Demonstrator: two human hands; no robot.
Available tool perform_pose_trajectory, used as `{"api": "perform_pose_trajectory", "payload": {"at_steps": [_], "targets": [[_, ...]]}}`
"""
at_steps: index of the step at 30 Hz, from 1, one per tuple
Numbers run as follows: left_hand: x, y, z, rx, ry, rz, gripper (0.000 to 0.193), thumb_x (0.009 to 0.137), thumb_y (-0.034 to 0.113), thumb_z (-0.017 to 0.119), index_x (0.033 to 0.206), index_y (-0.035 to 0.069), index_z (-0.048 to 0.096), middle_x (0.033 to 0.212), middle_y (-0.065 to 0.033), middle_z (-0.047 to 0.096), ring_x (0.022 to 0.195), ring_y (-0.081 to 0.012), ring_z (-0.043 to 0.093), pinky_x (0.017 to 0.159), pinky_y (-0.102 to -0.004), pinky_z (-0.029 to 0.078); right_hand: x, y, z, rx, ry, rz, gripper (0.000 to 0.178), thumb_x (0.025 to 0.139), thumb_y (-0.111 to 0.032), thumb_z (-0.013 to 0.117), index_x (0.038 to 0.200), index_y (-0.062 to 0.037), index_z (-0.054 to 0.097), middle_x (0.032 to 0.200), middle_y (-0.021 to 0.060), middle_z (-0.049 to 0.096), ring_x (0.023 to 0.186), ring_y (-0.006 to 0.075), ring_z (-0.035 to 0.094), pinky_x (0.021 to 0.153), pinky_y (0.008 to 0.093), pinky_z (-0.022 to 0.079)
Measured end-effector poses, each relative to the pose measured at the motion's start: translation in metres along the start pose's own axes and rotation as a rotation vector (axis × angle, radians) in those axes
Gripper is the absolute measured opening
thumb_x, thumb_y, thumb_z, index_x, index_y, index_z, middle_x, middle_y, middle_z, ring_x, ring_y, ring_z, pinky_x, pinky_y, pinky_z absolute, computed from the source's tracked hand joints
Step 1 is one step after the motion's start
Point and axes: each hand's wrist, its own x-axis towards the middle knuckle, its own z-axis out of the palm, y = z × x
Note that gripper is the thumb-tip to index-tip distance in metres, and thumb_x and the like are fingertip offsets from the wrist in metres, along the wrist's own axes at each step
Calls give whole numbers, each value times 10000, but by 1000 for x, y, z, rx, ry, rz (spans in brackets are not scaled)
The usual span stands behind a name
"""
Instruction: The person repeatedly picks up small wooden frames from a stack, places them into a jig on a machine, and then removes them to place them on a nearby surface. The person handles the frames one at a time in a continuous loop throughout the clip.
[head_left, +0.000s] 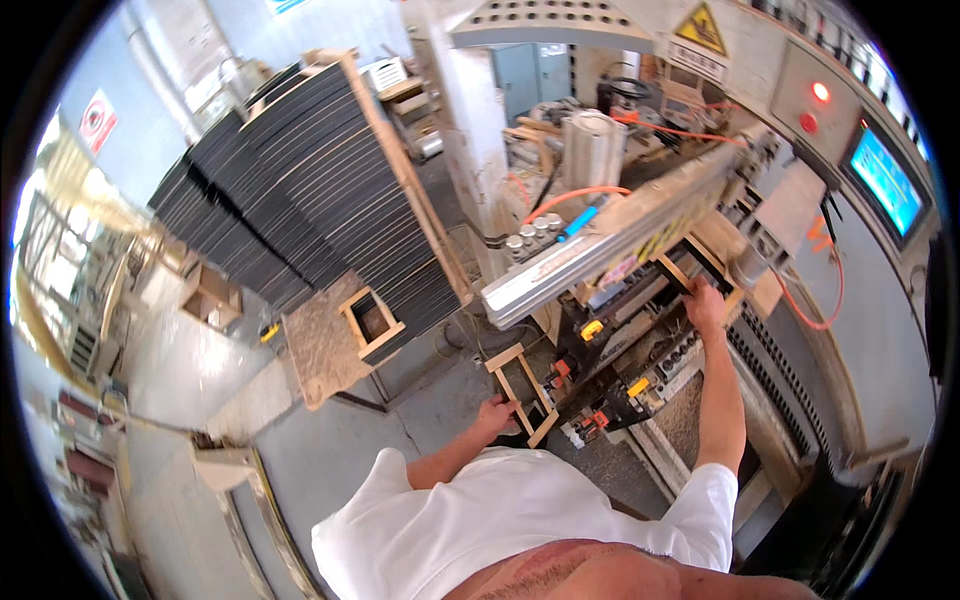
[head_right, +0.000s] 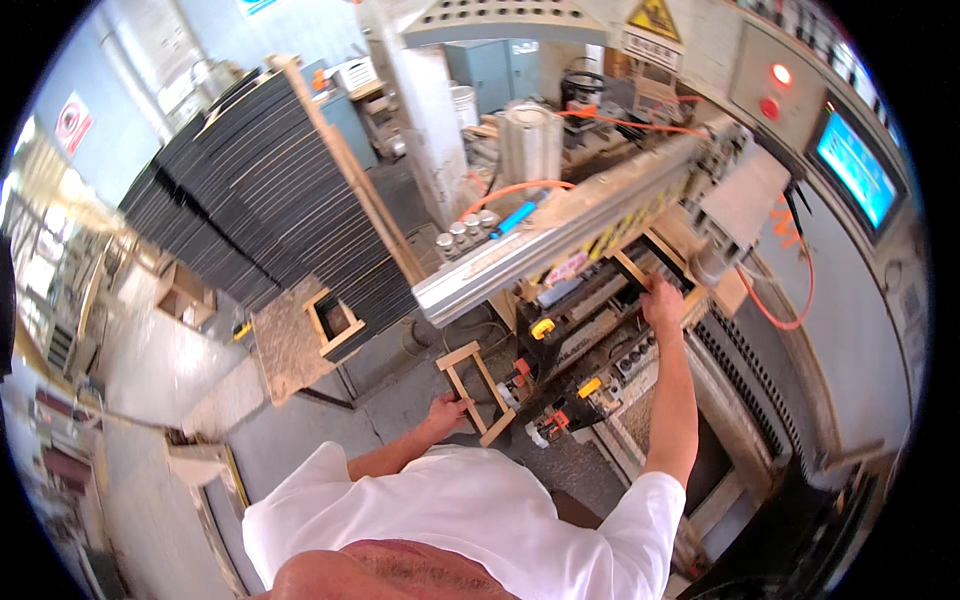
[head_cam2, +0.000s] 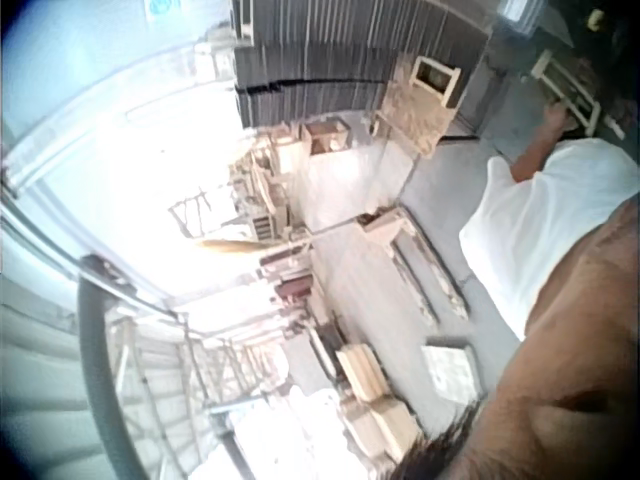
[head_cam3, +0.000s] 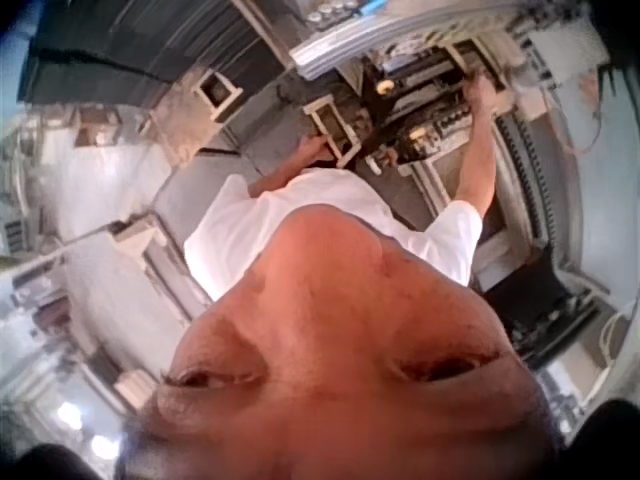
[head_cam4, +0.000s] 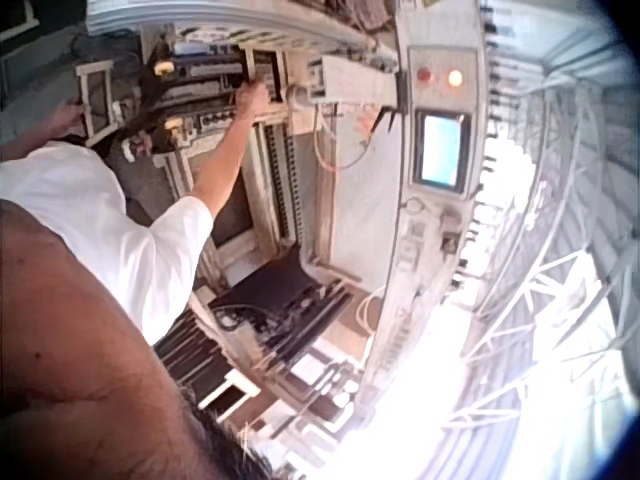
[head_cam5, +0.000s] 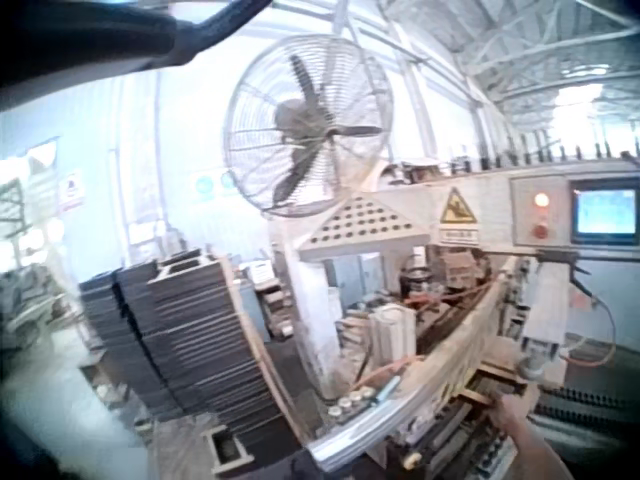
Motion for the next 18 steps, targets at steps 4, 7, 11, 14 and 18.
{"api": "perform_pose_trajectory", "payload": {"at_steps": [4, 7, 11, 14, 18], "targets": [[-6, -2, -18, -1, 36, 64, 197, 897, 157, 603, 1030, 15, 631, 904, -49, 629, 812, -170, 613, 665, -319, 522, -1, 4, 1, 19, -13, 3, 273, 712, -77, 718, 950, -79, 586, 857, 176, 664, 852, 387, 634, 704, 456, 498], [-18, 2, -30, -72, 126, 114, 207, 897, 163, 605, 1035, 11, 631, 871, -41, 623, 783, -165, 610, 669, -323, 525, 0, 14, 11, 20, 56, -18, 270, 744, -109, 709, 986, -120, 590, 876, 131, 688, 851, 369, 647, 716, 454, 505], [-5, -17, -91, 92, 280, 235, 250, 899, 167, 595, 1086, 8, 641, 870, -44, 662, 766, -152, 620, 631, -329, 518, 5, 14, 19, 59, 47, -80, 265, 756, -110, 703, 992, -99, 582, 888, 135, 688, 864, 367, 647, 720, 457, 499], [-14, -12, -138, 175, 370, 279, 204, 896, 129, 589, 1044, 3, 651, 862, -30, 659, 739, -138, 610, 625, -293, 519, 4, 9, 23, -27, -1, -50, 244, 779, -109, 680, 995, -68, 575, 918, 146, 686, 868, 361, 648, 728, 450, 498], [-28, 14, -215, 4, 425, 451, 123, 904, 129, 589, 934, 29, 652, 723, 8, 592, 653, -88, 556, 543, -263, 457, 1, 18, 20, -33, 35, -60, 259, 772, -157, 711, 995, -62, 619, 938, 133, 680, 871, 338, 649, 728, 431, 497]]}}
